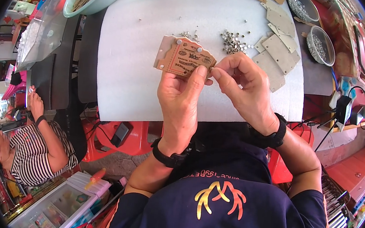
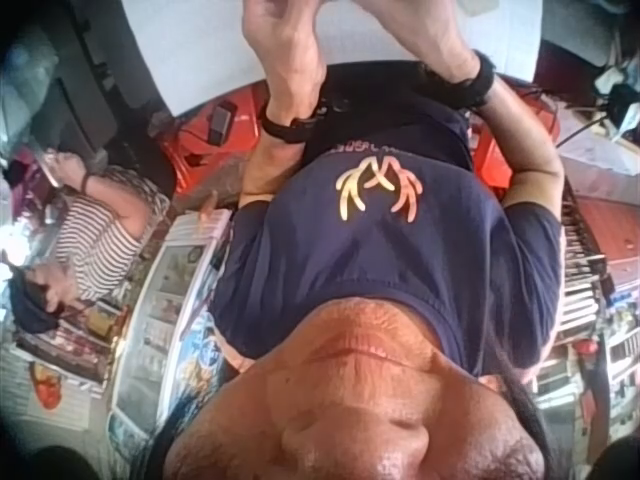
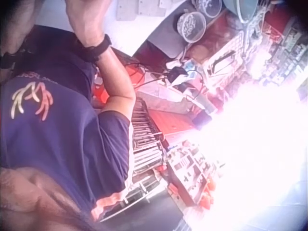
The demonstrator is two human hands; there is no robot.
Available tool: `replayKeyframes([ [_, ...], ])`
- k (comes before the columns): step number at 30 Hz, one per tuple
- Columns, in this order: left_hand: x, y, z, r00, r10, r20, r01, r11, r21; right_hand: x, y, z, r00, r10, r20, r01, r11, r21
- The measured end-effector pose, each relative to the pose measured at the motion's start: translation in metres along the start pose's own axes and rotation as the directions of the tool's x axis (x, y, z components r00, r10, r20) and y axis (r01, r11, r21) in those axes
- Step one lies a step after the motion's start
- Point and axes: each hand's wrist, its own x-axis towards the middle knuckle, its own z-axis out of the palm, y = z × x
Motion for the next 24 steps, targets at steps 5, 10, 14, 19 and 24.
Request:
replayKeyframes([
  [5, -0.0018, -0.0008, 0.001, 0.999, 0.046, 0.0, -0.046, 0.998, 0.039, -0.0028, -0.0024, -0.0003, 0.998, 0.06, 0.029, -0.062, 0.995, 0.083],
  [10, -0.0023, -0.0018, 0.001, 0.999, 0.048, 0.011, -0.048, 0.998, 0.028, -0.0037, -0.0009, 0.0005, 0.998, 0.057, 0.036, -0.06, 0.995, 0.075],
  [14, -0.0025, -0.0039, -0.0015, 0.998, 0.051, 0.027, -0.052, 0.998, 0.044, -0.0031, -0.0009, 0.0009, 0.996, 0.081, 0.041, -0.086, 0.985, 0.15],
  [19, -0.0037, -0.0022, 0.0012, 0.997, 0.068, 0.039, -0.071, 0.994, 0.08, -0.0029, -0.0005, 0.0012, 0.989, 0.134, 0.063, -0.143, 0.973, 0.179],
  [24, -0.0031, -0.0031, 0.0011, 0.995, 0.088, 0.055, -0.092, 0.994, 0.063, -0.0018, -0.0045, 0.0031, 0.981, 0.177, 0.073, -0.189, 0.959, 0.21],
])
